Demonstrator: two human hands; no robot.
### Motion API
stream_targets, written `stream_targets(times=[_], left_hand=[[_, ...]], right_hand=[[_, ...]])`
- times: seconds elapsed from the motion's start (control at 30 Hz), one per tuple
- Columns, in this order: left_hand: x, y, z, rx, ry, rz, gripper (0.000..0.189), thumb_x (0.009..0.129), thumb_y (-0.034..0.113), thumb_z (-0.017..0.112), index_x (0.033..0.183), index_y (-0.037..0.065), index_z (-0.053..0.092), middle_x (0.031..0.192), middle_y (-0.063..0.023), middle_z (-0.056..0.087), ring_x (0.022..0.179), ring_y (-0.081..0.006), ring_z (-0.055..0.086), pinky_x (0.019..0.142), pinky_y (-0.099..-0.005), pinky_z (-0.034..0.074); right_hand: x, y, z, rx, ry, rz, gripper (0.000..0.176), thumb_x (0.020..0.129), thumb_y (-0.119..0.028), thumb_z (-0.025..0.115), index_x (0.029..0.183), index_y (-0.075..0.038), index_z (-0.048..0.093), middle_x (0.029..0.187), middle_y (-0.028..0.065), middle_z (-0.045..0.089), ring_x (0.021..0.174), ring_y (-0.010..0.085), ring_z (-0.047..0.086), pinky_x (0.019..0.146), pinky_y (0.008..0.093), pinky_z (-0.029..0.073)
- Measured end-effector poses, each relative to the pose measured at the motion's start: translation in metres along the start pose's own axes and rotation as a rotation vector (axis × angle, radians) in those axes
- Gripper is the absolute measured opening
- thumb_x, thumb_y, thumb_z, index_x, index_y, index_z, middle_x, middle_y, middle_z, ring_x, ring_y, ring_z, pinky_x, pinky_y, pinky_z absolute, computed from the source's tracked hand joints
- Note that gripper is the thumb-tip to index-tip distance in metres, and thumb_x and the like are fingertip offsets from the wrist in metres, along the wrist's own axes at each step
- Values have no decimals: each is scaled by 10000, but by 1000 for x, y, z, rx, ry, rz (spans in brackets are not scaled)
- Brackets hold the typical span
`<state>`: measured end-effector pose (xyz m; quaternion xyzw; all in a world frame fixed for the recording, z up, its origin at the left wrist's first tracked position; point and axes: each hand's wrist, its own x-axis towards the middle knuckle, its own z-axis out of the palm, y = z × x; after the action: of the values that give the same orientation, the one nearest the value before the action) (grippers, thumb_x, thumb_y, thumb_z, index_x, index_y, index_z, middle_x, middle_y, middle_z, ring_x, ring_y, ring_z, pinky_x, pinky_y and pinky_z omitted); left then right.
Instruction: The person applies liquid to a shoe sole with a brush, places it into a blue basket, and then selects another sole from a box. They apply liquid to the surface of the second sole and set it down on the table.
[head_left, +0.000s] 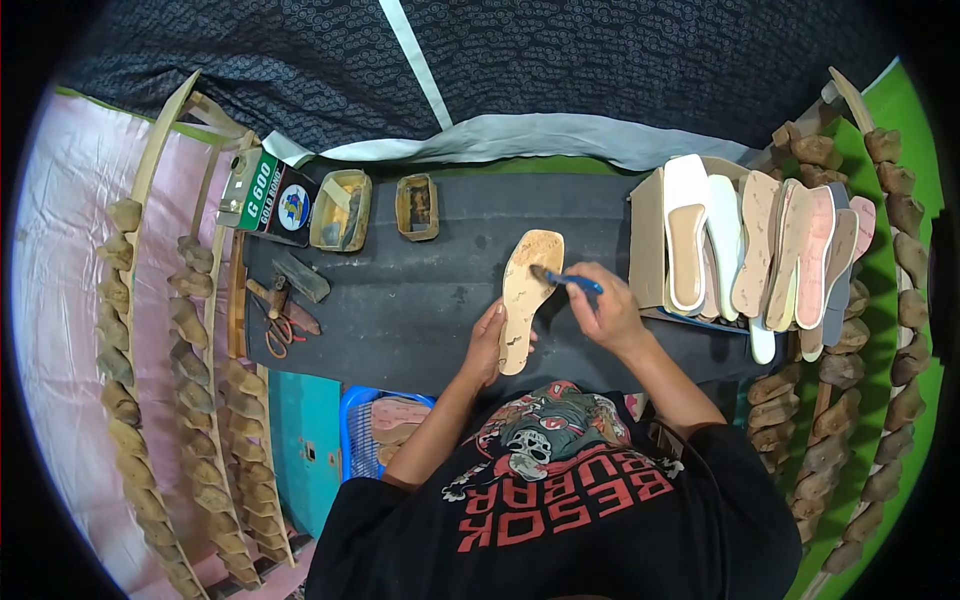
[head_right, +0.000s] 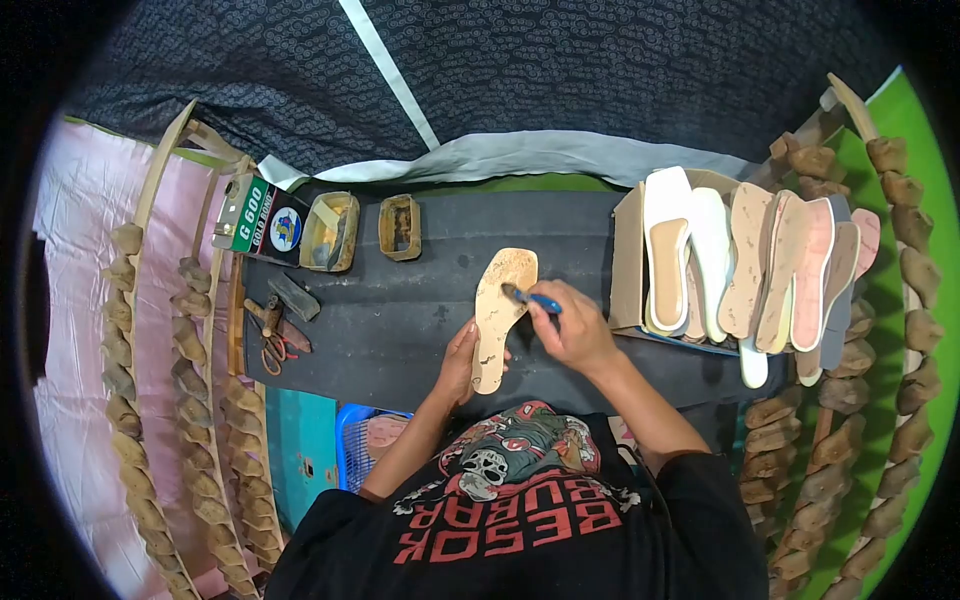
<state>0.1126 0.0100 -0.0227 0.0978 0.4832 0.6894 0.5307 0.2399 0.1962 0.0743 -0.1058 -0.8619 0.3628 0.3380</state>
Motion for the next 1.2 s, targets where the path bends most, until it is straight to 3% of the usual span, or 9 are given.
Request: stream_targets(times=[0.07, 0.33, 0.57, 0.8, 0.93, 1.1, 1.2], left_hand=[[2, -1, -2, 1, 3, -6, 519, 1112, 418, 389, 1465, 40, 445, 989, -122, 688, 806, -200, 722, 694, -345, 642], [-3, 10, 6, 29, -32, -7, 510, 1109, 408, 399, 1454, 41, 476, 994, -109, 680, 805, -198, 710, 681, -336, 623], [-4, 9, 13, 83, 16, -15, 506, 1103, 420, 399, 1427, 41, 481, 993, -119, 686, 815, -207, 712, 695, -354, 620], [-7, 19, 18, 113, -1, -31, 490, 1100, 425, 400, 1379, 39, 512, 981, -113, 681, 816, -202, 712, 690, -347, 619], [-8, 21, 22, 127, -33, -40, 488, 1098, 428, 398, 1371, 40, 517, 979, -113, 679, 817, -201, 712, 688, -343, 619], [-10, 16, 25, 126, 3, -56, 484, 1096, 426, 398, 1372, 46, 517, 964, -111, 681, 810, -201, 709, 685, -336, 617], [-11, 17, 25, 129, 26, -47, 483, 1095, 424, 399, 1374, 46, 516, 947, -110, 683, 804, -199, 707, 681, -331, 616]], right_hand=[[-9, 0, 8, -15, -43, -69, 212, 926, -43, 682, 1110, 26, 602, 958, 184, 685, 819, 361, 691, 736, 412, 553], [6, 7, -11, -53, 202, -26, 147, 963, -22, 630, 1091, 42, 599, 981, 202, 678, 824, 371, 685, 730, 412, 555], [-7, -5, -12, 21, 45, -42, 201, 909, -43, 694, 1084, 28, 625, 911, 179, 671, 768, 344, 671, 694, 401, 539], [-9, 7, -15, -26, 225, -41, 176, 937, -39, 673, 1082, 39, 613, 943, 183, 689, 793, 351, 691, 712, 407, 559], [-5, 10, -29, -28, 213, 12, 164, 943, -33, 665, 1084, 34, 616, 956, 189, 696, 827, 354, 706, 714, 399, 571], [-9, -5, -17, 40, 131, -89, 164, 918, -21, 681, 1061, 29, 618, 873, 171, 653, 715, 316, 643, 642, 388, 508], [-16, -10, -10, 42, 83, -72, 167, 926, -33, 679, 1069, 32, 620, 898, 178, 670, 760, 331, 669, 674, 396, 529]])
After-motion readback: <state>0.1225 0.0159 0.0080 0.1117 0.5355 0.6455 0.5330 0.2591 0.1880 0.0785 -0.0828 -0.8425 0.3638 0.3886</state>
